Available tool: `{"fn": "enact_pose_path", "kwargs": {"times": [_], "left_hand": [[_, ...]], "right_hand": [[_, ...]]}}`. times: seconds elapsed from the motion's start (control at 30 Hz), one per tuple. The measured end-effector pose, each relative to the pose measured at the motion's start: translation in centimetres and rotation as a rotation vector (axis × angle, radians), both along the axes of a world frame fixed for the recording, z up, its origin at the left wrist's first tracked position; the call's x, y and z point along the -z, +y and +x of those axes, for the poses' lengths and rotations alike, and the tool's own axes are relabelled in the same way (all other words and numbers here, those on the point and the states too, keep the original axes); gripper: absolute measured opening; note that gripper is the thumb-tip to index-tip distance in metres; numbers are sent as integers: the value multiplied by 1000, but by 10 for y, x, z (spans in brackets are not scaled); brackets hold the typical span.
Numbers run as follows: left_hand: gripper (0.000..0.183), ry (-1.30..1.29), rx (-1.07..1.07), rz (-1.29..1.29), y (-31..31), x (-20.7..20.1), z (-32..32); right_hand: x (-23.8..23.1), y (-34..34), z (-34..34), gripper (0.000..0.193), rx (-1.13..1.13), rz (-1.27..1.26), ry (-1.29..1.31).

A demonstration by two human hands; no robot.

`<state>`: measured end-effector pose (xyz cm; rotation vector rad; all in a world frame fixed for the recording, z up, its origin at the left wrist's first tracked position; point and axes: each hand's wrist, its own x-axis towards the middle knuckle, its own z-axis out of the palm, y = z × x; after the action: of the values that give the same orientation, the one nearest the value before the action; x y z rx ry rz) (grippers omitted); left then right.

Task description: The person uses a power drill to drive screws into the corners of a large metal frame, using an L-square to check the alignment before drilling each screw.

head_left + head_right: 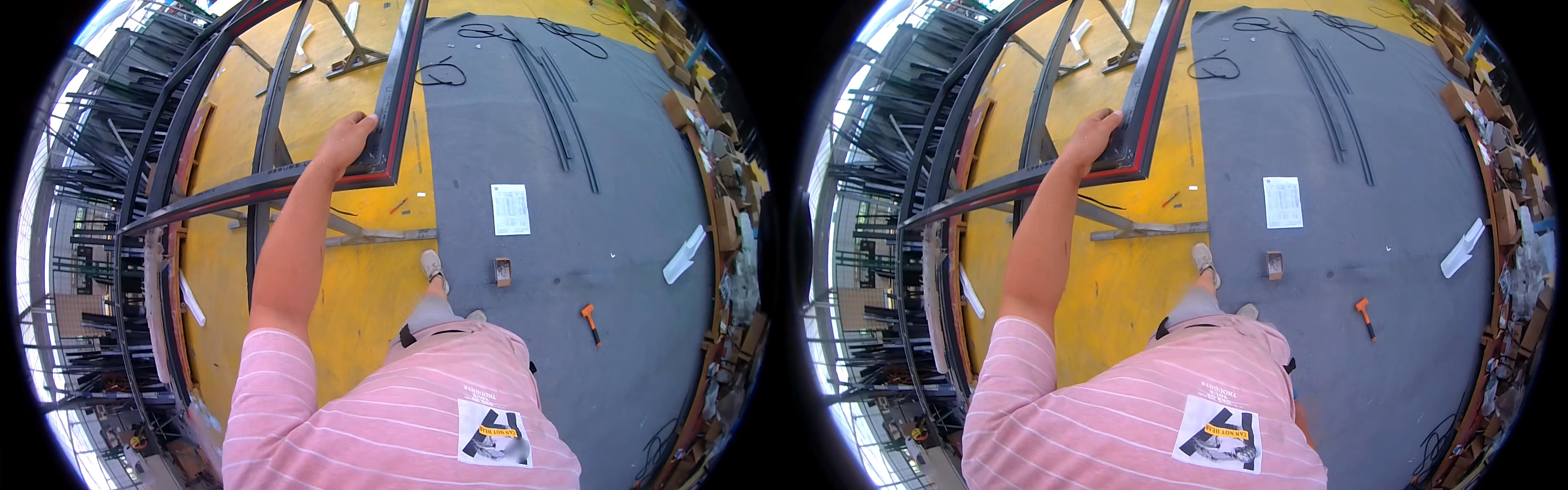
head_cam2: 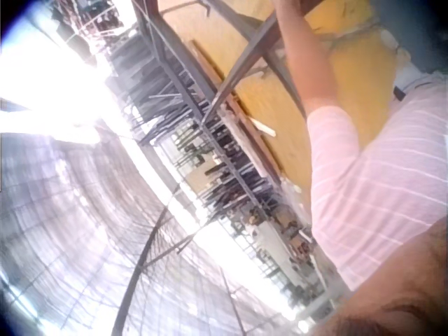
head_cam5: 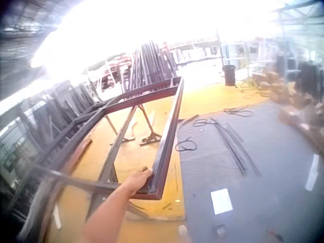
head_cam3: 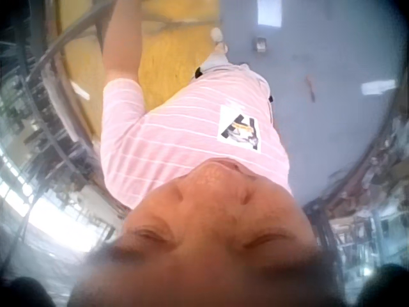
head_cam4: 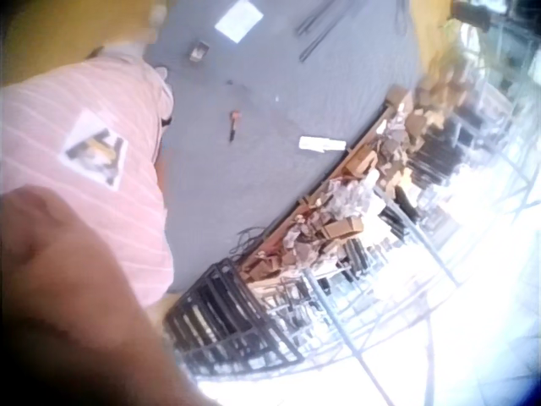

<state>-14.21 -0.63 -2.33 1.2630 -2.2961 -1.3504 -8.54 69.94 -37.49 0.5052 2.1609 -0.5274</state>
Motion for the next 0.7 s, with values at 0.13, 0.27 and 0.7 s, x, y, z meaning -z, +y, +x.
{"fn": "enact_pose_path", "kwargs": {"times": [0.13,0.27,0.7], "left_hand": [[36,-19,38,0,-12,0,-1],[34,52,66,41,-13,8,1],[41,36,87,-78,-15,10,1]], "right_hand": [[4,16,6,18,-113,18,9],[8,15,-13,18,-168,14,55],[-44,-41,-101,24,289,-346,119]]}}
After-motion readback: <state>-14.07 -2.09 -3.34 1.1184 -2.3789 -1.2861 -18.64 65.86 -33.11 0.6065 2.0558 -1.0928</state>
